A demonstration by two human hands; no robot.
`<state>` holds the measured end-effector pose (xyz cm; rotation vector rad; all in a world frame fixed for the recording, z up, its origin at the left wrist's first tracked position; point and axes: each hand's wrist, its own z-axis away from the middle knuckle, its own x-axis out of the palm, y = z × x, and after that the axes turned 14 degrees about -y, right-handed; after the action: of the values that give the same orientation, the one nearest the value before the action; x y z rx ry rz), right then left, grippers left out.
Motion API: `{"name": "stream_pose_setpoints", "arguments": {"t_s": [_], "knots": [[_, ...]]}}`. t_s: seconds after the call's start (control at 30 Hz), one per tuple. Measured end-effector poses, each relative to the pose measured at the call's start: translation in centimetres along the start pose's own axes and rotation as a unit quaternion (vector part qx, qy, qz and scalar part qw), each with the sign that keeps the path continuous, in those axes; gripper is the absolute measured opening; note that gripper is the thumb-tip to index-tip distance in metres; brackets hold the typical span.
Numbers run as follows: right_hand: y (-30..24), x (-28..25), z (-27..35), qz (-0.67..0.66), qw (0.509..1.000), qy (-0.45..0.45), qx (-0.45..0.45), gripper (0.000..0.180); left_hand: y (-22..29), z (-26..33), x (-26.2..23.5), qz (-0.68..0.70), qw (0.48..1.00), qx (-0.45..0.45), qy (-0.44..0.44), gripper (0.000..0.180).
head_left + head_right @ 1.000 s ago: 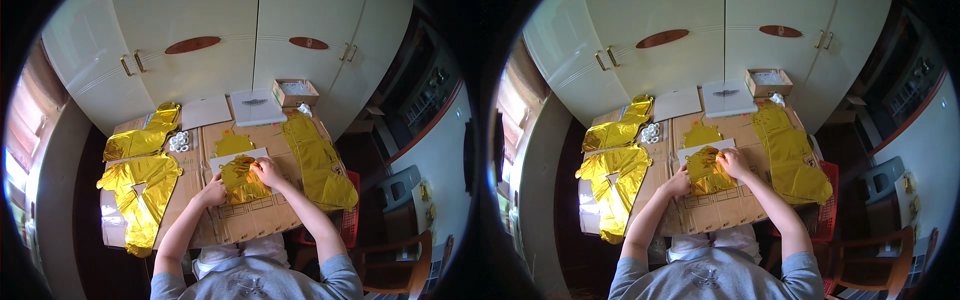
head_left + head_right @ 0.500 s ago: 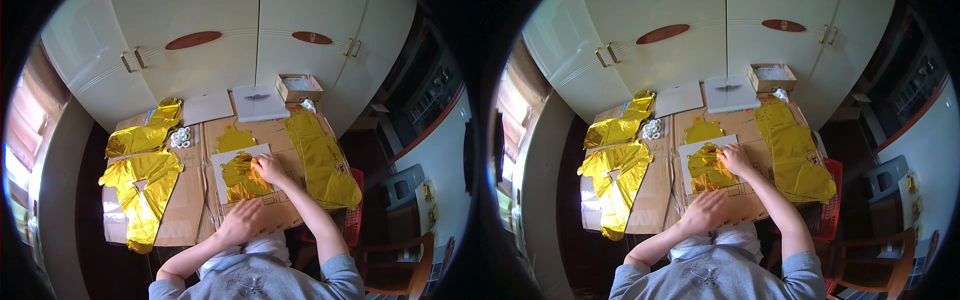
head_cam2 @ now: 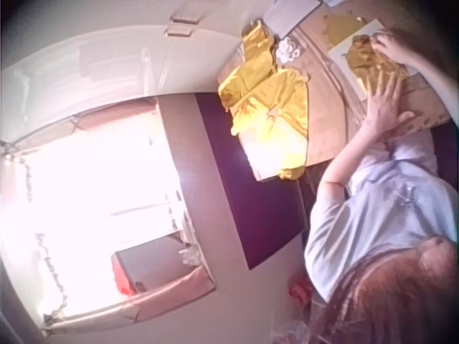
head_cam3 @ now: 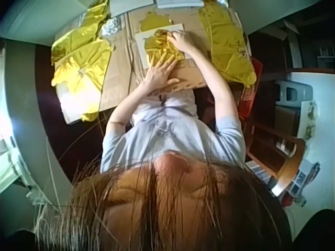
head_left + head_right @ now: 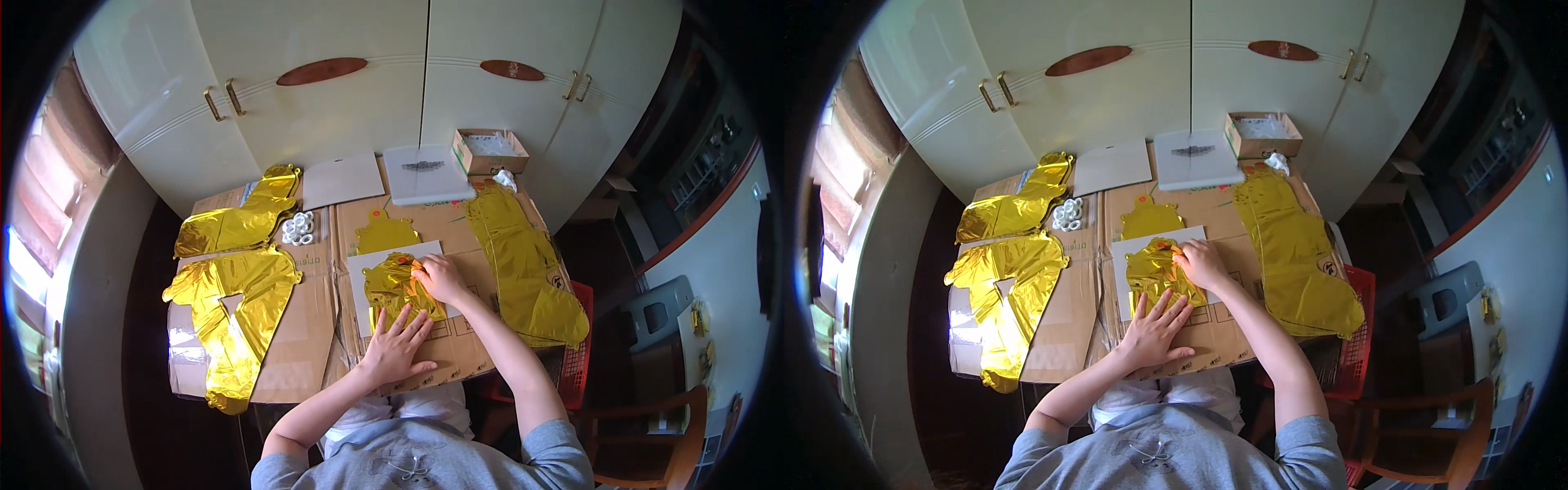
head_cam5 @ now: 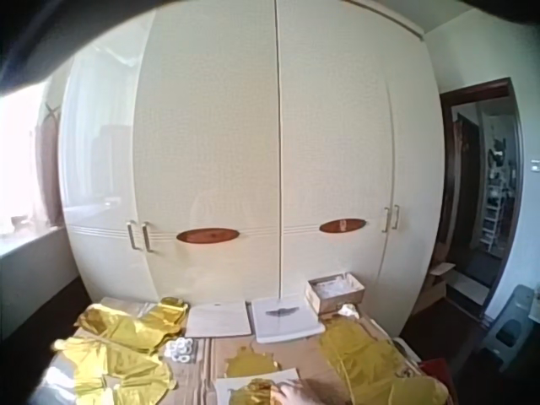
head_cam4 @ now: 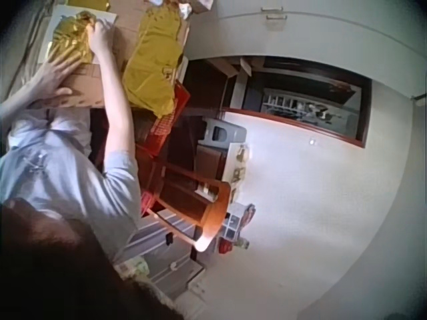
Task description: Folding and organizing gold foil sheets on a cardboard surface.
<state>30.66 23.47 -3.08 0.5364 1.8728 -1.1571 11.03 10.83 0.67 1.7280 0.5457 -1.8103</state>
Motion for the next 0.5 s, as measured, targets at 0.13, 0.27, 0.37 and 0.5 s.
{"name": "stream_pose_setpoints", "arguments": {"t_s": [0.13, 0.27, 0.37, 0.5], "knots": [[-0.2, -0.5, 0.0, -0.022, 0.999, -0.02, 0.018, 0.023, 0.0, -0.1, -0.1, 0.002, 1.0, -0.012, -0.019, 0.086], [-0.2, -1.8, -0.7, -0.006, 0.995, -0.081, 0.063, 0.031, 0.0, 0.0, -0.1, -0.008, 0.999, -0.021, -0.029, 0.085], [0.7, -1.9, -1.6, 0.029, 0.999, -0.024, 0.008, 0.042, 0.1, -0.1, -0.2, -0.012, 0.999, -0.021, -0.033, 0.086], [2.7, -1.1, -3.3, 0.011, 0.999, 0.007, -0.037, 0.053, 0.1, -0.1, -0.4, -0.01, 0.999, -0.02, -0.039, 0.086]]}}
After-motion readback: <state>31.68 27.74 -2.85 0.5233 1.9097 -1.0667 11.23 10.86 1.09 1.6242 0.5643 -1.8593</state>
